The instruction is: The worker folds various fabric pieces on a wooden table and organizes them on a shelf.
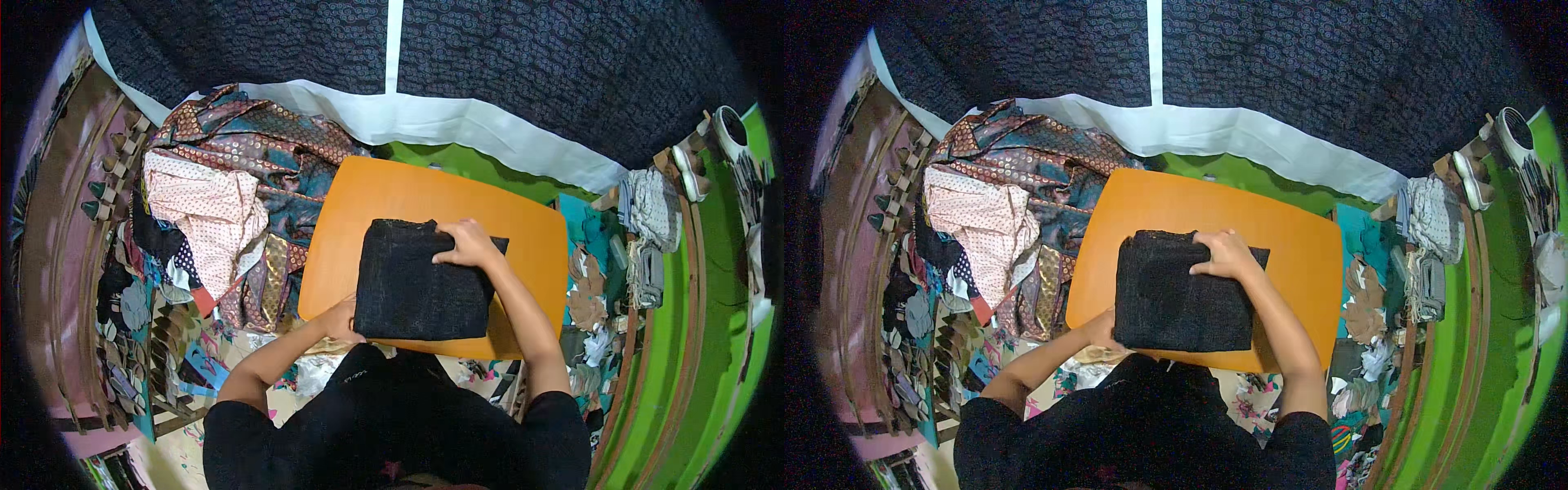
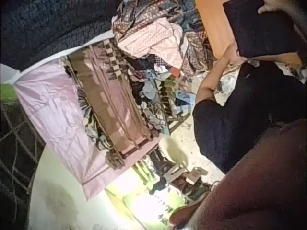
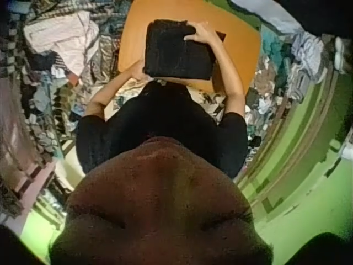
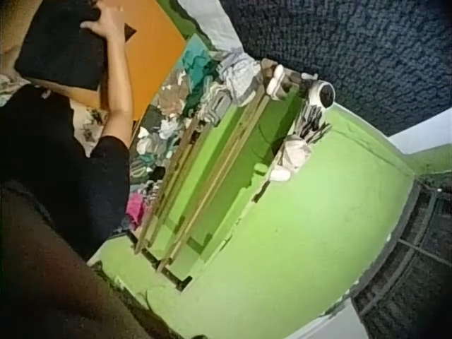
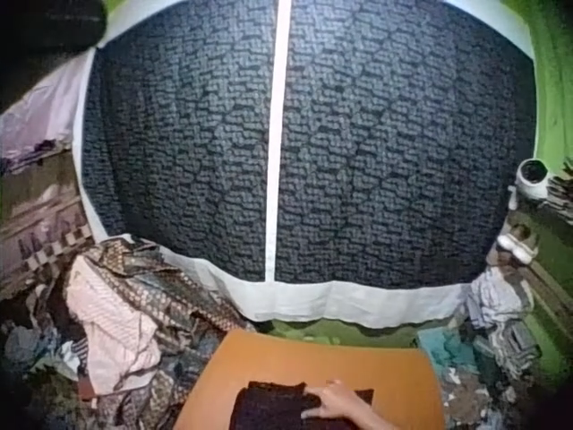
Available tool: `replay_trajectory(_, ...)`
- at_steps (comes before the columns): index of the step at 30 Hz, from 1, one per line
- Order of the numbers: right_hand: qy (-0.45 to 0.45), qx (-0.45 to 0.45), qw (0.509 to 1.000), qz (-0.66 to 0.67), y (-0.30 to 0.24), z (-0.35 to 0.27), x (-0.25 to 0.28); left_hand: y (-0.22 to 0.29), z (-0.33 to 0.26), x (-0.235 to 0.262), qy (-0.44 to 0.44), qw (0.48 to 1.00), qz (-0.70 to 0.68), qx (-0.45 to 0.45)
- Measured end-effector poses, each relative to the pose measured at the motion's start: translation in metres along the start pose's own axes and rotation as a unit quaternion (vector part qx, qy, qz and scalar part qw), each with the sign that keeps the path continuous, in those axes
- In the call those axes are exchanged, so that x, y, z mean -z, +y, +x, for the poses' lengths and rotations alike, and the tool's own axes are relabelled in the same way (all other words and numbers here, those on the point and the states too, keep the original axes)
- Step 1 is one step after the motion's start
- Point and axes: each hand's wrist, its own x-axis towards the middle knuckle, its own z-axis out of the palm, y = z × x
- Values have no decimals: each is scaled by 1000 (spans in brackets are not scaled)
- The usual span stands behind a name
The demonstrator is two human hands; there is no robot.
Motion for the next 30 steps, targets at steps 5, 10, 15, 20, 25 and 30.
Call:
replay_trajectory(5, -29, -64, 996, -56, 14, 32, -44, -6, -5, -5, 63, 994, -79, 37)
replay_trajectory(10, -7, -130, 989, -75, 29, 26, -94, 4, -14, -11, 81, 937, -211, 265)
replay_trajectory(15, 117, -138, 978, -108, 24, 10, -113, 32, 8, -24, 433, 875, 32, 215)
replay_trajectory(20, 174, -138, 962, -157, 10, 5, -112, 58, 57, -12, 274, 897, 277, 208)
replay_trajectory(25, 181, -226, 948, -132, -22, 8, -104, 23, 80, -34, 197, 873, 369, 252)
replay_trajectory(30, 206, -302, 929, -59, -82, -25, -85, 19, 84, -36, 185, 879, 367, 242)
